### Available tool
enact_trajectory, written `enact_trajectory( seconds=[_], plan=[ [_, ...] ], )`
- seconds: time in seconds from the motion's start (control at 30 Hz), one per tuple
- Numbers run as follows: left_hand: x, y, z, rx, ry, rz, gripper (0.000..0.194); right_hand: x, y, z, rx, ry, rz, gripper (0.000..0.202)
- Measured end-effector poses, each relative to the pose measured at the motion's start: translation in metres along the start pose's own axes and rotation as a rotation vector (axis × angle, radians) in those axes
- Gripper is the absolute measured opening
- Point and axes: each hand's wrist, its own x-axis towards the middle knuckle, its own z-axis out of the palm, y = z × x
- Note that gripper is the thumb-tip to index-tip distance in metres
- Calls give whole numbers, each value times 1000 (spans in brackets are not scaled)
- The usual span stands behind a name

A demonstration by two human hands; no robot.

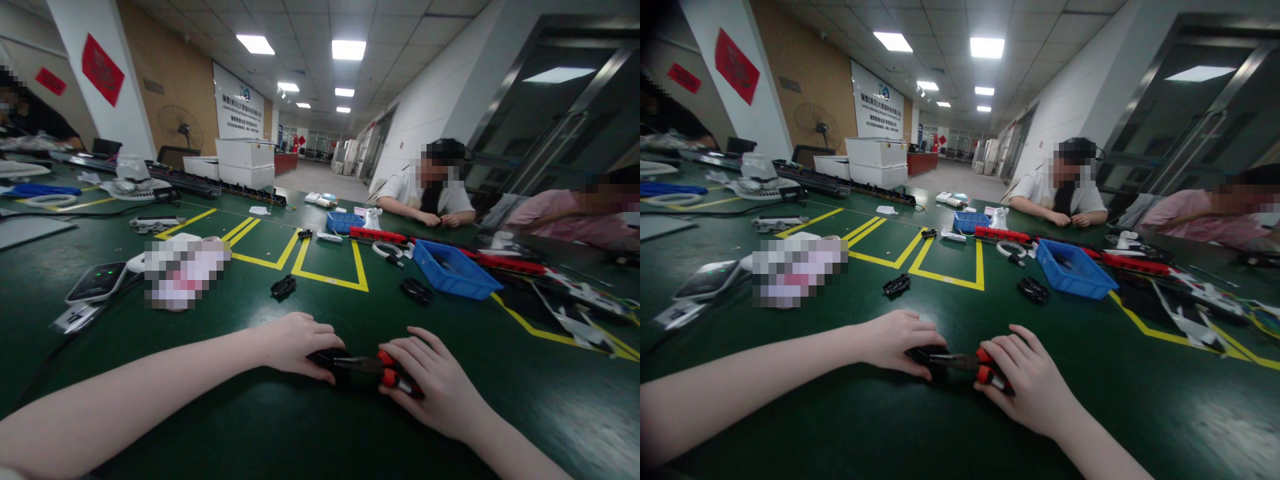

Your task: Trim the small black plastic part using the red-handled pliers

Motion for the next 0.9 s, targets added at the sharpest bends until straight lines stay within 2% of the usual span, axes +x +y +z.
enact_trajectory(
  seconds=[0.9],
  plan=[
    [0,0,-1,40,-16,46,46,-1,1,2,3,-24,3,35]
  ],
)
